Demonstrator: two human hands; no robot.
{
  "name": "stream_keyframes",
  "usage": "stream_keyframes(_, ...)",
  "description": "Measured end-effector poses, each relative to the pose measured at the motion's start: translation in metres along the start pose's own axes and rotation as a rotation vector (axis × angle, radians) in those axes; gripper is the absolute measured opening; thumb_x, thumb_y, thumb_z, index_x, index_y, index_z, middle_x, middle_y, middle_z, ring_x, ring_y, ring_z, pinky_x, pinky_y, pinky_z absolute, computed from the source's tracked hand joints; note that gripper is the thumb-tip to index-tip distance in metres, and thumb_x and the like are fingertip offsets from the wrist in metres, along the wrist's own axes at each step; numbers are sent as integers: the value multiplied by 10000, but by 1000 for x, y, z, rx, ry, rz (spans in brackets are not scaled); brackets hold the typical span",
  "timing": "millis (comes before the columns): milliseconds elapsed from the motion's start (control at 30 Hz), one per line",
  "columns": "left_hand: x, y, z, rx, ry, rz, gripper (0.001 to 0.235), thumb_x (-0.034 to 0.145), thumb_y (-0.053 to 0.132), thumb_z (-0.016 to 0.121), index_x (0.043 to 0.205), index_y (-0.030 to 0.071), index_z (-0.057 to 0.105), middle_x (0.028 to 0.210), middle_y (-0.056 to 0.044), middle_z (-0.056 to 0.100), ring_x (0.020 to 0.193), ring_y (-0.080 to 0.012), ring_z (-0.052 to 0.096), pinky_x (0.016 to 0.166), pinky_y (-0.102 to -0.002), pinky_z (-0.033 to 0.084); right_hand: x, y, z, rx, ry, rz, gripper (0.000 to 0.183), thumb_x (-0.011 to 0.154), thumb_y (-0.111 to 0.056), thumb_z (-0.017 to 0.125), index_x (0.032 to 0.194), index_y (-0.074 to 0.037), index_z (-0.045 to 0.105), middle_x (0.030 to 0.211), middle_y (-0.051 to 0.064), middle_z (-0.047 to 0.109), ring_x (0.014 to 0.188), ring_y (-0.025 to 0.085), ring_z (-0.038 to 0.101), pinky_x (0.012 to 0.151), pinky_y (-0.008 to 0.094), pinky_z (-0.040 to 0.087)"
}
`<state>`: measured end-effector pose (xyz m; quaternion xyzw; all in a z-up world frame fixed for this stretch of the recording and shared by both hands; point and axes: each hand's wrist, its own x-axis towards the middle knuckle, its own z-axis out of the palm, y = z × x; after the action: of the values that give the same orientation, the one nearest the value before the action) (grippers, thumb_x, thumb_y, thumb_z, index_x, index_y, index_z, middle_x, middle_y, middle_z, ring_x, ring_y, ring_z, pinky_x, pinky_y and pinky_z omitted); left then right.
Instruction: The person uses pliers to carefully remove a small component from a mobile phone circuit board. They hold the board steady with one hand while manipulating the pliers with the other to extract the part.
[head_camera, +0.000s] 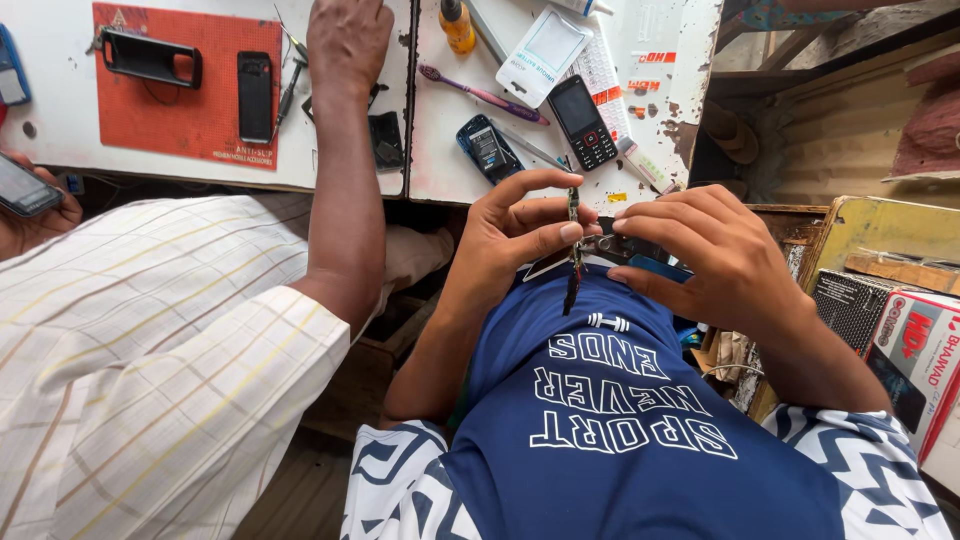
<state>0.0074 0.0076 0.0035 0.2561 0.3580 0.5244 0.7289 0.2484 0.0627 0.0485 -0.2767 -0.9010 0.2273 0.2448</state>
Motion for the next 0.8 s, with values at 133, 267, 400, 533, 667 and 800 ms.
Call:
stream_keyframes(133,4,4,-1,-14,22,38,431,950,33,750,1357,16,606,1116,-214,757,1018,-267,770,901,-393,658,1,-2,-10,0,-23,98,407,822,-275,866,1129,-46,729,1115,93,740,1058,263,701,917,391,544)
stream_keyframes(267,2,6,-6,-55,16,-43,446,942,72,766,1355,16,608,1083,-227,755,975,-283,782,884,-399,668,6,-2,-18,-196,143,-162,355,887,-260,898,1116,-42,738,1114,89,746,1014,245,696,864,417,527)
stream_keyframes(400,5,5,-8,-26,28,-60,451,923,117,783,1333,18,622,1046,-226,764,931,-285,792,823,-387,682,16,-8,-28,-479,150,-374,321,877,-310,870,1069,-71,774,1052,57,767,901,185,686,779,351,509)
stream_keyframes(533,6,2,-8,1,15,-52,441,938,131,781,1336,22,628,1057,-220,770,940,-256,780,820,-362,675,27,-17,-31,-679,83,-444,265,912,-348,815,1060,-130,785,1063,15,776,915,149,680,820,311,488)
stream_keyframes(667,5,2,-10,-21,-20,-47,434,957,138,772,1348,27,617,1072,-217,765,953,-258,780,849,-366,667,35,-21,-32,-739,62,-493,243,937,-354,795,1072,-152,793,1074,0,768,930,136,665,851,304,483)
stream_keyframes(800,6,3,-10,-65,-35,-58,434,961,135,767,1349,23,608,1066,-219,764,959,-290,785,872,-390,672,37,-22,-33,-759,41,-499,243,941,-352,793,1074,-148,794,1083,-5,766,939,134,666,852,306,483)
